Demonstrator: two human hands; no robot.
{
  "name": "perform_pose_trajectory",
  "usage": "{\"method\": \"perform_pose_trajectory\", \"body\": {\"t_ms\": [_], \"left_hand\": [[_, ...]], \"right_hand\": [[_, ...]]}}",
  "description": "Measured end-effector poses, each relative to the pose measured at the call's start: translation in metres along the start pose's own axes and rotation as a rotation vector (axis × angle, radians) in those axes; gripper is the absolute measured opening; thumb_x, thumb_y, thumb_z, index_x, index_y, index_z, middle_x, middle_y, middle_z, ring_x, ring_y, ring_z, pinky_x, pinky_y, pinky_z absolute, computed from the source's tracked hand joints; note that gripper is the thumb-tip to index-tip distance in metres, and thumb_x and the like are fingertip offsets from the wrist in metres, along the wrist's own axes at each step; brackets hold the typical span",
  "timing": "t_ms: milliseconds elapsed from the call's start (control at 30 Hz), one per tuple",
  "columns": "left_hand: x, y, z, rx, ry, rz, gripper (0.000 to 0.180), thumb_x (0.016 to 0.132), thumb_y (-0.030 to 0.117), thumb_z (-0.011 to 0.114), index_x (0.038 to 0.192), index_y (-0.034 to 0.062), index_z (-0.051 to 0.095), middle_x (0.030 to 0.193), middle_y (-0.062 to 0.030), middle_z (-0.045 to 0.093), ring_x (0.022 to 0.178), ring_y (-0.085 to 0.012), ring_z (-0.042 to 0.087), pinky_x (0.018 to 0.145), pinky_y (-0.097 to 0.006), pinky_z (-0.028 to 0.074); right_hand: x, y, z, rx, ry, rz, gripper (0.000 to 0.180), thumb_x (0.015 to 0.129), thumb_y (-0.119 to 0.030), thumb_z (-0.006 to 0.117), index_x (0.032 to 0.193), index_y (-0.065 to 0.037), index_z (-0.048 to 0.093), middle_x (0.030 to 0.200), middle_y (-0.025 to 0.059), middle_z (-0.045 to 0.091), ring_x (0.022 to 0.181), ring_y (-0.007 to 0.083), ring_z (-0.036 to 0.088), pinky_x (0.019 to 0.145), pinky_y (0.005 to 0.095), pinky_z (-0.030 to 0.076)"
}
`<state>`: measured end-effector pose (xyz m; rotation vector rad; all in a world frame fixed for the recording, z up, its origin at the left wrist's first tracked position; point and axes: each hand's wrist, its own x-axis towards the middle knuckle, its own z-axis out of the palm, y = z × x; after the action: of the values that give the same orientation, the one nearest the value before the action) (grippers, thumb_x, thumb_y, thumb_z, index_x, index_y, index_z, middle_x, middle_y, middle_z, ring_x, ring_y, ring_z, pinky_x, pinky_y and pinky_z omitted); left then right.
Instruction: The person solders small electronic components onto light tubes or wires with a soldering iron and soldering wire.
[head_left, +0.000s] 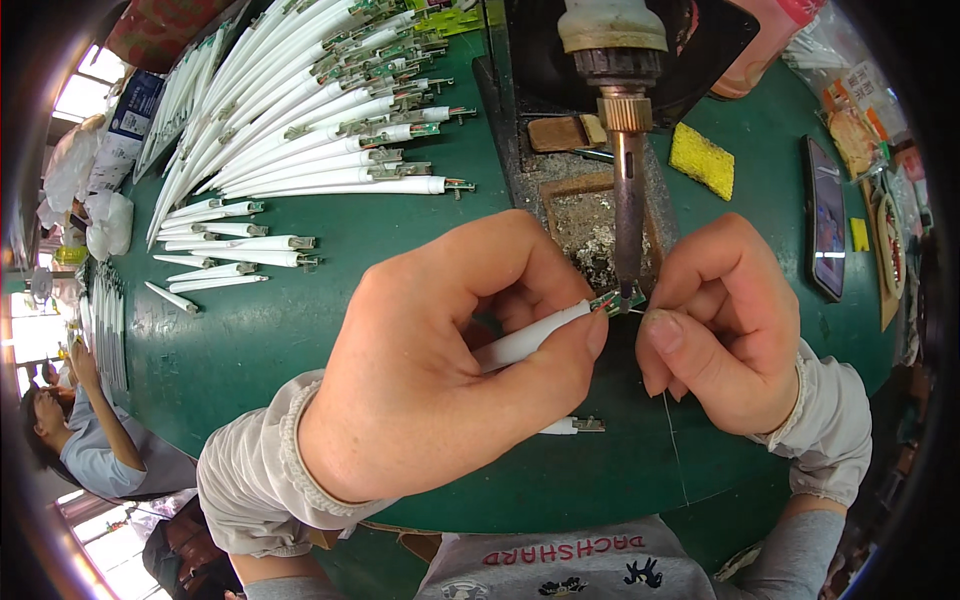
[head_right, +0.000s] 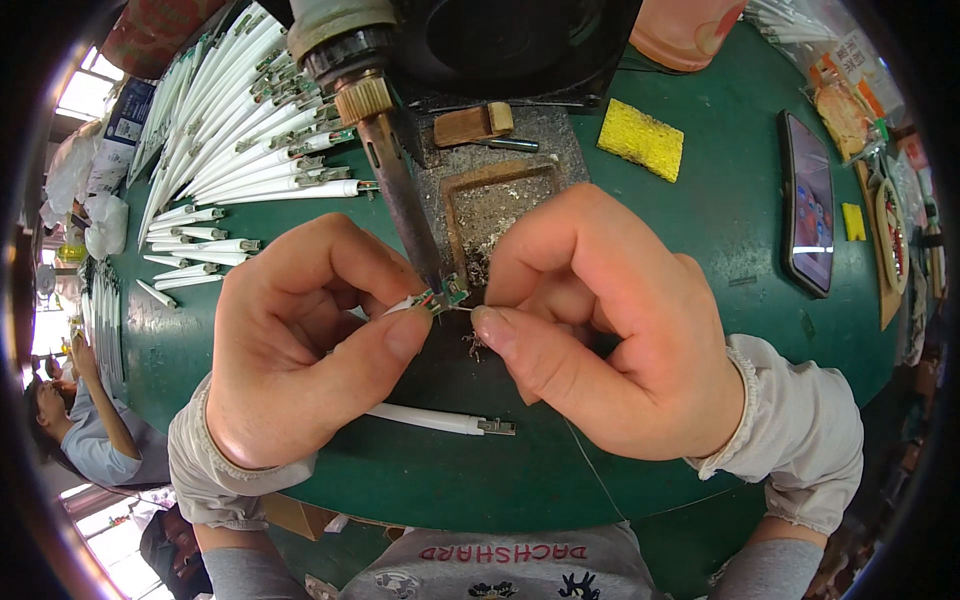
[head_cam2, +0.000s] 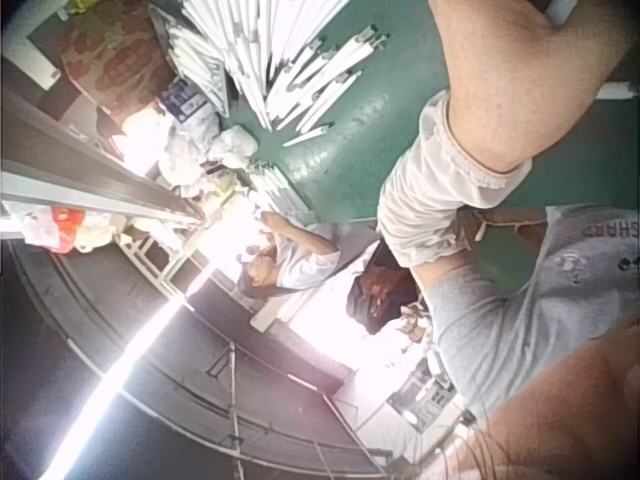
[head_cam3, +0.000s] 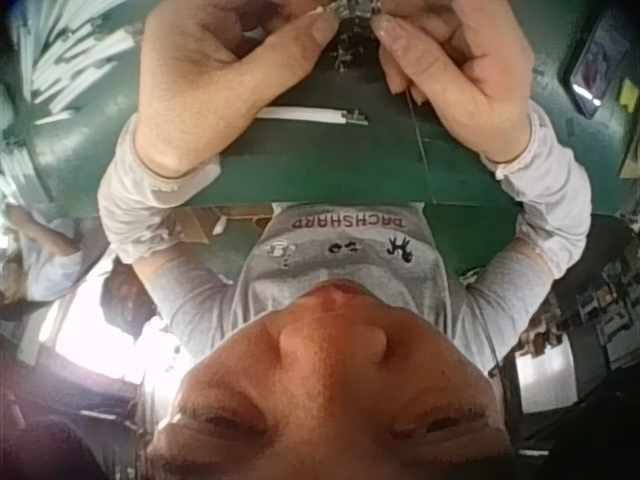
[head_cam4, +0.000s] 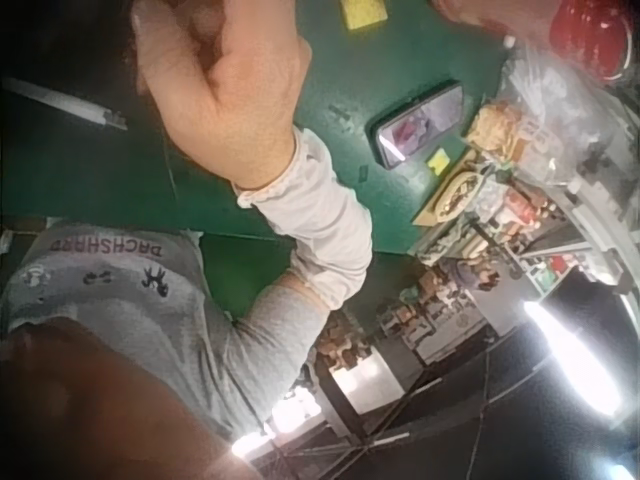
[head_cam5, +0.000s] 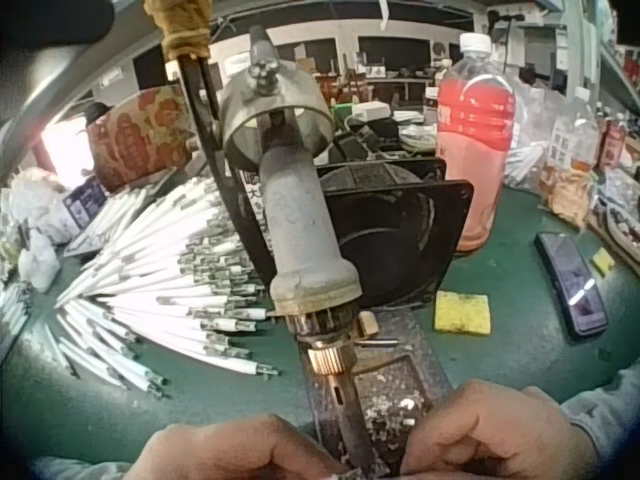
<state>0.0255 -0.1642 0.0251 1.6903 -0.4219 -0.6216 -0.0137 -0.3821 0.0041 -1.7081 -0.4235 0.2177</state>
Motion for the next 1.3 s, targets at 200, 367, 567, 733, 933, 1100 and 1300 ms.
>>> {"method": "perform_pose_trajectory", "body": {"t_ms": [200,367,567,733,933,1100,1300], "left_hand": [[-0.001,0.001,-0.003,-0.031,-0.011,-0.091,0.011,0.083,-0.001,0.065,0.088,-0.0036,0.056,0.087,-0.0054,0.059,0.076,-0.007,0.053,0.069,-0.022,0.043],[-0.008,-0.002,0.002,0.089,0.014,-0.119,0.011,0.082,0.001,0.066,0.089,-0.0031,0.058,0.085,-0.0059,0.059,0.075,-0.0072,0.054,0.065,-0.022,0.043],[-0.012,-0.027,0.011,0.608,0.002,0.426,0.02,0.07,-0.001,0.071,0.086,0.0016,0.061,0.079,-0.0076,0.058,0.066,-0.0194,0.057,0.055,-0.028,0.047],[-0.015,-0.038,0.017,0.853,-0.038,0.618,0.027,0.065,0.005,0.075,0.087,0.0044,0.06,0.087,-0.0093,0.056,0.074,-0.026,0.055,0.064,-0.034,0.048],[0.011,-0.029,-0.024,1.245,0.241,0.621,0.029,0.063,0.01,0.074,0.087,0.0055,0.059,0.092,-0.0079,0.056,0.086,-0.0273,0.054,0.073,-0.038,0.046],[0.033,-0.038,-0.038,1.554,0.415,0.587,0.021,0.069,0.006,0.067,0.089,0.0074,0.06,0.096,-0.0068,0.056,0.093,-0.0272,0.053,0.077,-0.037,0.044],[0.007,-0.02,-0.016,1.238,0.157,0.677,0.017,0.068,0.005,0.065,0.083,0.0028,0.056,0.092,-0.0091,0.059,0.086,-0.0268,0.057,0.075,-0.036,0.046]], "right_hand": [[-0.001,0.003,0.0,0.028,0.048,0.071,0.022,0.096,-0.017,0.052,0.094,-0.004,0.035,0.064,0.0067,0.055,0.046,0.0048,0.045,0.042,0.0174,0.034],[-0.003,0.006,-0.002,0.041,0.055,0.1,0.023,0.096,-0.019,0.052,0.094,-0.004,0.035,0.063,0.0048,0.052,0.046,0.0045,0.044,0.042,0.0174,0.032],[-0.003,0.007,0.002,0.147,0.14,0.111,0.013,0.094,-0.005,0.054,0.093,-0.003,0.041,0.064,-0.001,0.05,0.051,0.0032,0.048,0.047,0.018,0.034],[-0.003,0.007,0.002,0.113,0.101,0.089,0.013,0.094,-0.006,0.053,0.093,-0.003,0.04,0.062,-0.0007,0.051,0.051,0.0032,0.048,0.047,0.0182,0.033],[-0.007,0.01,-0.001,0.054,0.071,0.111,0.012,0.094,-0.006,0.054,0.093,-0.004,0.042,0.059,-0.0012,0.051,0.05,0.0028,0.048,0.046,0.019,0.032],[-0.008,0.009,0.001,0.06,0.091,0.109,0.014,0.092,-0.007,0.057,0.091,-0.004,0.044,0.058,-0.0018,0.05,0.048,0.0026,0.048,0.045,0.0192,0.033],[-0.006,0.0,0.0,0.008,0.016,0.147,0.023,0.077,-0.007,0.071,0.088,-0.006,0.051,0.06,-0.003,0.053,0.047,0.0022,0.047,0.044,0.0187,0.034]]}}
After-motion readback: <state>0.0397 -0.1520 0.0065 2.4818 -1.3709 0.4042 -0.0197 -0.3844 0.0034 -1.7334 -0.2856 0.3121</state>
